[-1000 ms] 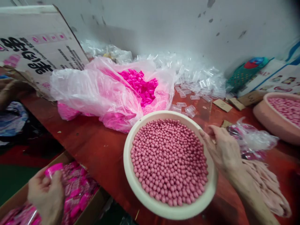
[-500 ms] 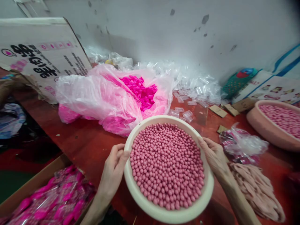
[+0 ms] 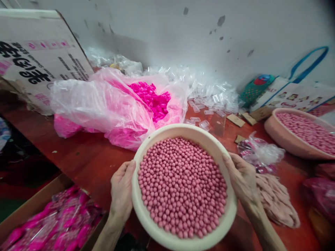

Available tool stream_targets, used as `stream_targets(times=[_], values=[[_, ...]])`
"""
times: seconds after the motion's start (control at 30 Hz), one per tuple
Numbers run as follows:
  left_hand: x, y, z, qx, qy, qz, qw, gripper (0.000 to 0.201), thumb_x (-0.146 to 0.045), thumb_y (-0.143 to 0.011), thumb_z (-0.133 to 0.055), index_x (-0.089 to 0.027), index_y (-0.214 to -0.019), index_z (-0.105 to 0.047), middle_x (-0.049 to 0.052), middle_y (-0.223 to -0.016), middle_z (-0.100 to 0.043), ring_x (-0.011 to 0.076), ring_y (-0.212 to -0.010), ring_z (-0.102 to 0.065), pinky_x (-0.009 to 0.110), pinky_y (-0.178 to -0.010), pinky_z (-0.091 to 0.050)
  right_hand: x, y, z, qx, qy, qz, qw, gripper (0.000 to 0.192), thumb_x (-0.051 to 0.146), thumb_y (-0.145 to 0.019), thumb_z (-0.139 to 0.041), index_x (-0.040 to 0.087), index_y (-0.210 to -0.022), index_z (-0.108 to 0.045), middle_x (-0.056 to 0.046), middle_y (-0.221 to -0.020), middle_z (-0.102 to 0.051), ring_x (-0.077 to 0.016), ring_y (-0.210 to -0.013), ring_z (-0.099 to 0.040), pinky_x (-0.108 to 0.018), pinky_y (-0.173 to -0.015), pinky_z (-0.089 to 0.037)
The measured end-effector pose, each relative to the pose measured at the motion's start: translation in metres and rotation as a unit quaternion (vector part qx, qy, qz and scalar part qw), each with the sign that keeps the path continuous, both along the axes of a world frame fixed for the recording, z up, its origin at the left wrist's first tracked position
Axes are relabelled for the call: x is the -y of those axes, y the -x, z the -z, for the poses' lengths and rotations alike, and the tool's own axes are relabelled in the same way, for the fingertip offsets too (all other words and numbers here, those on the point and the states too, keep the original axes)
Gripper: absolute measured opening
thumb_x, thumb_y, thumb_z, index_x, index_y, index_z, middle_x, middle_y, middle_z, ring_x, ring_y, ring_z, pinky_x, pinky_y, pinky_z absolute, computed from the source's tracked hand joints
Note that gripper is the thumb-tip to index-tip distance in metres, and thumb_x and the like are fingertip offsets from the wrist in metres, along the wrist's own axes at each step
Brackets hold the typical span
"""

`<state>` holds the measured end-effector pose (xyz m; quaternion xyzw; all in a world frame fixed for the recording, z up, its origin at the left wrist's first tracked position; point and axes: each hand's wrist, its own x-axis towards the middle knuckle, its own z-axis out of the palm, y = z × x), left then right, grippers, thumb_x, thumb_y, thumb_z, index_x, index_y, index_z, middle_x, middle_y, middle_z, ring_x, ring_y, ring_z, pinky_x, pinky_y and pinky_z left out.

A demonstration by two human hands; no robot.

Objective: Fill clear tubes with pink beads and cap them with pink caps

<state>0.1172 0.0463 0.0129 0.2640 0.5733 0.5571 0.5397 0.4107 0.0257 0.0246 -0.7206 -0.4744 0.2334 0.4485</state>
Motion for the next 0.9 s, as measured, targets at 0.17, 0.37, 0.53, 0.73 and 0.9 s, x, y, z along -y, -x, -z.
stream_targets(times=[0.17, 0.37, 0.53, 0.73, 0.9], values=[[0.0, 0.001, 0.004, 0.001, 0.003, -0.013, 1.0, 0.023, -0.039, -0.075, -0.067, -0.017, -0.075, -0.058, -0.005, -0.062, -0.058, 0.0097, -0.054, -0.051, 0.019, -0.052, -0.043, 0.011, 0.006, -0.006, 0.009, -0.006, 0.043, 0.999, 0.035, 0.047, -0.084, -0.053, 0.023, -0.107, -0.064, -0.004, -0.095, -0.068, -0.0205, -0.082, -0.061, -0.032, -0.074, -0.047], [-0.007, -0.002, 0.003, -0.02, 0.009, -0.003, 1.0, 0.023, -0.037, -0.073, -0.068, -0.016, -0.076, -0.06, -0.004, -0.065, -0.06, 0.0104, -0.057, -0.053, 0.02, -0.055, -0.045, 0.002, 0.0, -0.001, -0.029, 0.015, 0.015, 0.999, 0.038, 0.049, -0.082, -0.054, 0.02, -0.104, -0.065, -0.006, -0.091, -0.069, -0.023, -0.083, -0.062, -0.032, -0.069, -0.049], [-0.015, -0.004, -0.005, -0.008, 0.038, 0.039, 0.998, 0.022, -0.036, -0.074, -0.067, -0.017, -0.082, -0.061, -0.003, -0.069, -0.064, 0.0121, -0.057, -0.056, 0.023, -0.055, -0.045, -0.003, -0.004, 0.011, -0.091, 0.044, 0.007, 0.995, 0.039, 0.047, -0.083, -0.054, 0.017, -0.104, -0.065, -0.005, -0.088, -0.07, -0.0221, -0.076, -0.062, -0.03, -0.063, -0.05], [-0.018, 0.0, -0.011, -0.043, 0.099, 0.021, 0.994, 0.022, -0.035, -0.066, -0.072, -0.018, -0.076, -0.062, -0.003, -0.064, -0.064, 0.0139, -0.053, -0.056, 0.022, -0.048, -0.045, 0.003, 0.003, 0.014, -0.142, 0.071, -0.005, 0.987, 0.042, 0.048, -0.084, -0.051, 0.017, -0.109, -0.063, -0.008, -0.093, -0.07, -0.027, -0.087, -0.063, -0.032, -0.064, -0.051], [-0.023, 0.002, -0.011, -0.088, 0.124, 0.029, 0.988, 0.029, -0.042, -0.062, -0.073, -0.019, -0.072, -0.059, -0.003, -0.059, -0.063, 0.0152, -0.05, -0.055, 0.024, -0.046, -0.045, -0.003, -0.003, 0.016, -0.113, 0.074, -0.033, 0.99, 0.042, 0.048, -0.086, -0.046, 0.017, -0.107, -0.064, -0.007, -0.082, -0.069, -0.0269, -0.08, -0.062, -0.032, -0.061, -0.05]])
